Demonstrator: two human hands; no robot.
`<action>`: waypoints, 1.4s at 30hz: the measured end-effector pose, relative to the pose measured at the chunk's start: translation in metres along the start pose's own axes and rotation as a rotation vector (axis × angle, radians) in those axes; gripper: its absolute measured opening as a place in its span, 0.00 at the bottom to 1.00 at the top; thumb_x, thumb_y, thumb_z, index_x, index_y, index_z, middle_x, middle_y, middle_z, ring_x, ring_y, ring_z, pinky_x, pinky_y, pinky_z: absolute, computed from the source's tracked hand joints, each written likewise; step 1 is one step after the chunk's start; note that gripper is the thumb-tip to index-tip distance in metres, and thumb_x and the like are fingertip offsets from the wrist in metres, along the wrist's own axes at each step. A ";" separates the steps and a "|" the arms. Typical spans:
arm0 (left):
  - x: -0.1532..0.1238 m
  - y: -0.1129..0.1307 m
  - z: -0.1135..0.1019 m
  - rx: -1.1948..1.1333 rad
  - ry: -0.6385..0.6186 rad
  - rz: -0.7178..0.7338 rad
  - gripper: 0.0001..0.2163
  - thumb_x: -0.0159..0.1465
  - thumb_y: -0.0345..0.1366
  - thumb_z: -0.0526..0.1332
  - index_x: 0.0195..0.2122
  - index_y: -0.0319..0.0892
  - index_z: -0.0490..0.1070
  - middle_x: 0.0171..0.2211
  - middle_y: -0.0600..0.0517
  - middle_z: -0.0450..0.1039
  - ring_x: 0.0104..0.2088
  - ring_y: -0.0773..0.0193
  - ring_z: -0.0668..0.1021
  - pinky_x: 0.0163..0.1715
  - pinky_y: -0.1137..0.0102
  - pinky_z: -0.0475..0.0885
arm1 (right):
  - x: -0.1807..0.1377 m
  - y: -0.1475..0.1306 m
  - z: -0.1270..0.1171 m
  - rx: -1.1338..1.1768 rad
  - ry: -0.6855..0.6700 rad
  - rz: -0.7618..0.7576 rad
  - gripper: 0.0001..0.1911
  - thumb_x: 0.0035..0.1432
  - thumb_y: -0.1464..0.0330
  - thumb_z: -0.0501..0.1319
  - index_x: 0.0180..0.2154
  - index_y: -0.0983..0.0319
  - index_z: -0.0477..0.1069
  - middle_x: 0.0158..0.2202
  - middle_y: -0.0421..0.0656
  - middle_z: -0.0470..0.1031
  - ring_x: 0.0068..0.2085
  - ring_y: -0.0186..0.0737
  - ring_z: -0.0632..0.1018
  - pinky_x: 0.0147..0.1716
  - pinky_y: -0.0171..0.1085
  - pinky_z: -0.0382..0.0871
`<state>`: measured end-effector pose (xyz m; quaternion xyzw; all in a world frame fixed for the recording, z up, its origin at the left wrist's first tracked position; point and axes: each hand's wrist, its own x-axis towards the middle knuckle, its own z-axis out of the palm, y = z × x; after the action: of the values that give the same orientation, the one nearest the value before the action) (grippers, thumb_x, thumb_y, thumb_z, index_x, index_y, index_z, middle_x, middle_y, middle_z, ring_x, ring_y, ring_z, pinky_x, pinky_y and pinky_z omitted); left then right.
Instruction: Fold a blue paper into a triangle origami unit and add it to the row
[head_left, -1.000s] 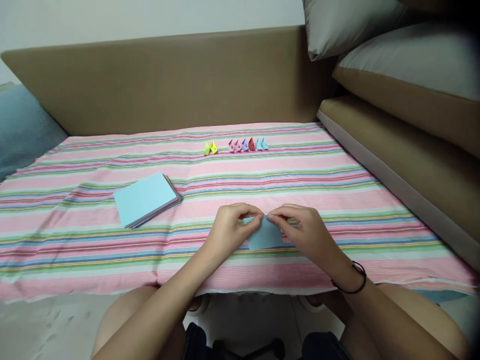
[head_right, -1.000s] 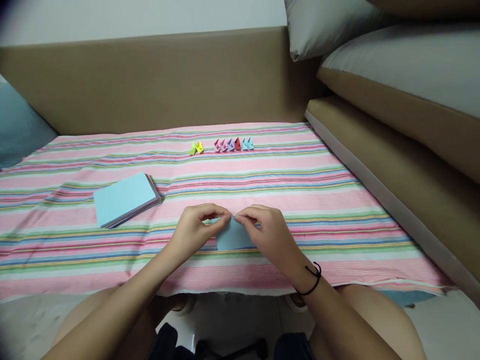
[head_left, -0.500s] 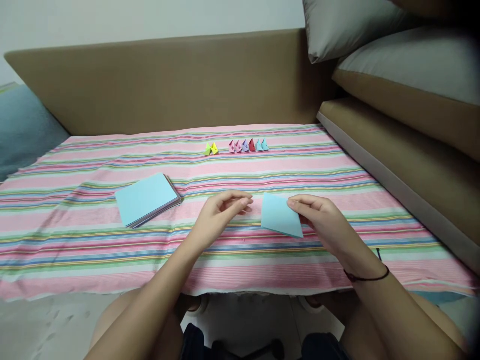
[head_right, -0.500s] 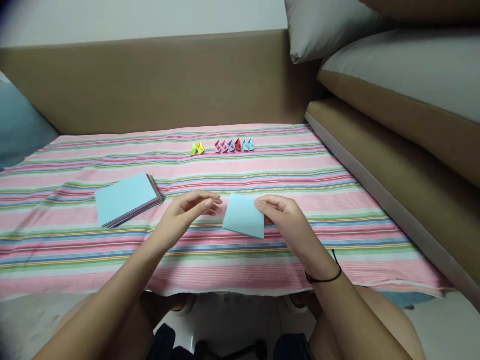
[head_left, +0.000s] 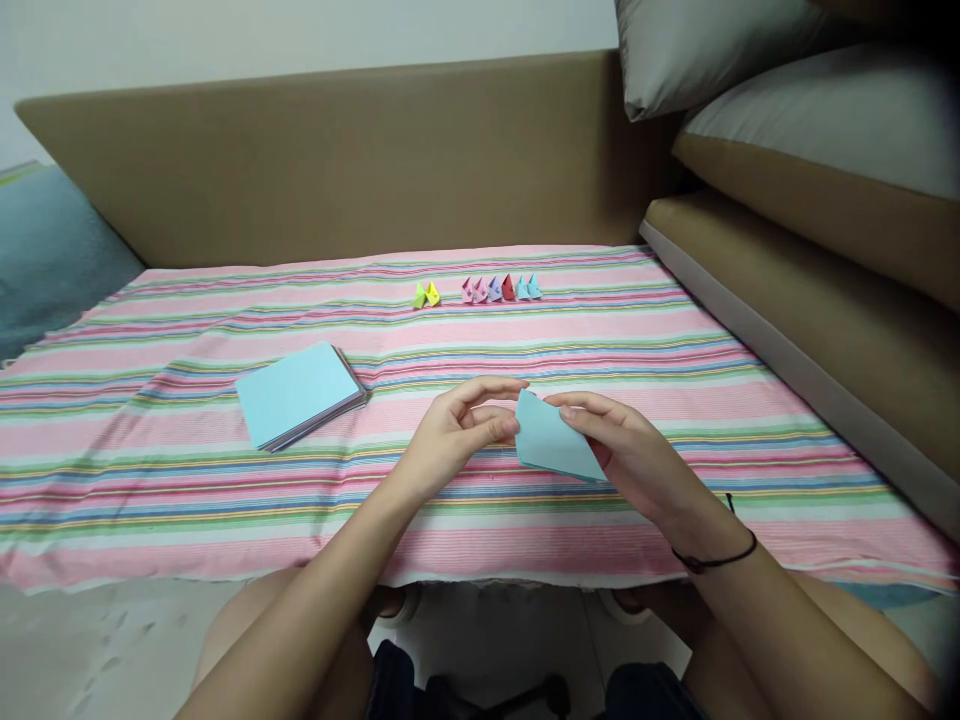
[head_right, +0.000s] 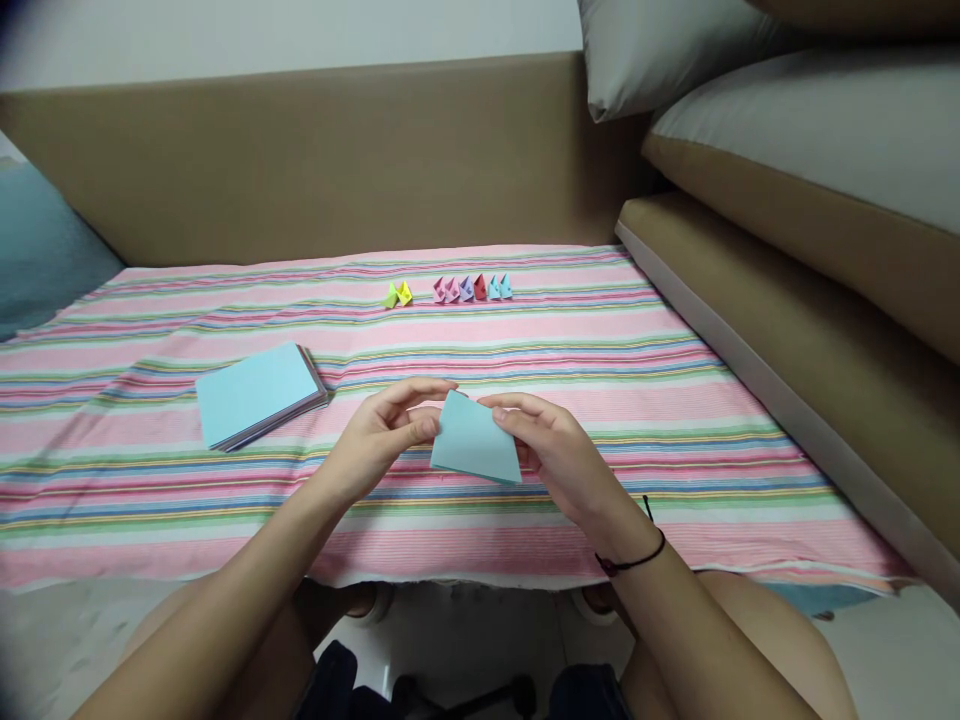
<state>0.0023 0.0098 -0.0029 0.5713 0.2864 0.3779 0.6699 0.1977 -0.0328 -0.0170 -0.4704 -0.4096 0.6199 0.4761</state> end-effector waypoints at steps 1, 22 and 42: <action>0.000 0.001 0.000 -0.002 0.001 -0.001 0.16 0.55 0.35 0.66 0.45 0.44 0.72 0.42 0.47 0.76 0.37 0.62 0.79 0.36 0.70 0.75 | 0.000 0.000 0.000 -0.010 0.012 -0.027 0.15 0.54 0.60 0.62 0.42 0.59 0.74 0.35 0.42 0.76 0.32 0.36 0.74 0.29 0.34 0.67; -0.002 -0.005 0.009 0.271 0.285 -0.077 0.18 0.54 0.38 0.66 0.45 0.39 0.74 0.21 0.53 0.72 0.23 0.69 0.72 0.25 0.75 0.66 | -0.004 -0.004 -0.003 -0.100 0.070 -0.046 0.30 0.54 0.63 0.64 0.57 0.57 0.60 0.33 0.42 0.79 0.30 0.41 0.81 0.36 0.42 0.76; -0.004 -0.003 0.006 0.265 0.257 -0.098 0.16 0.53 0.37 0.67 0.43 0.41 0.75 0.18 0.55 0.71 0.22 0.70 0.72 0.25 0.76 0.66 | -0.008 -0.010 -0.004 -0.110 -0.020 -0.154 0.24 0.60 0.66 0.57 0.58 0.53 0.58 0.30 0.38 0.77 0.30 0.35 0.77 0.34 0.37 0.74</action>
<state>0.0057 0.0029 -0.0050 0.5870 0.4441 0.3738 0.5644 0.2041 -0.0384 -0.0069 -0.4567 -0.4830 0.5625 0.4917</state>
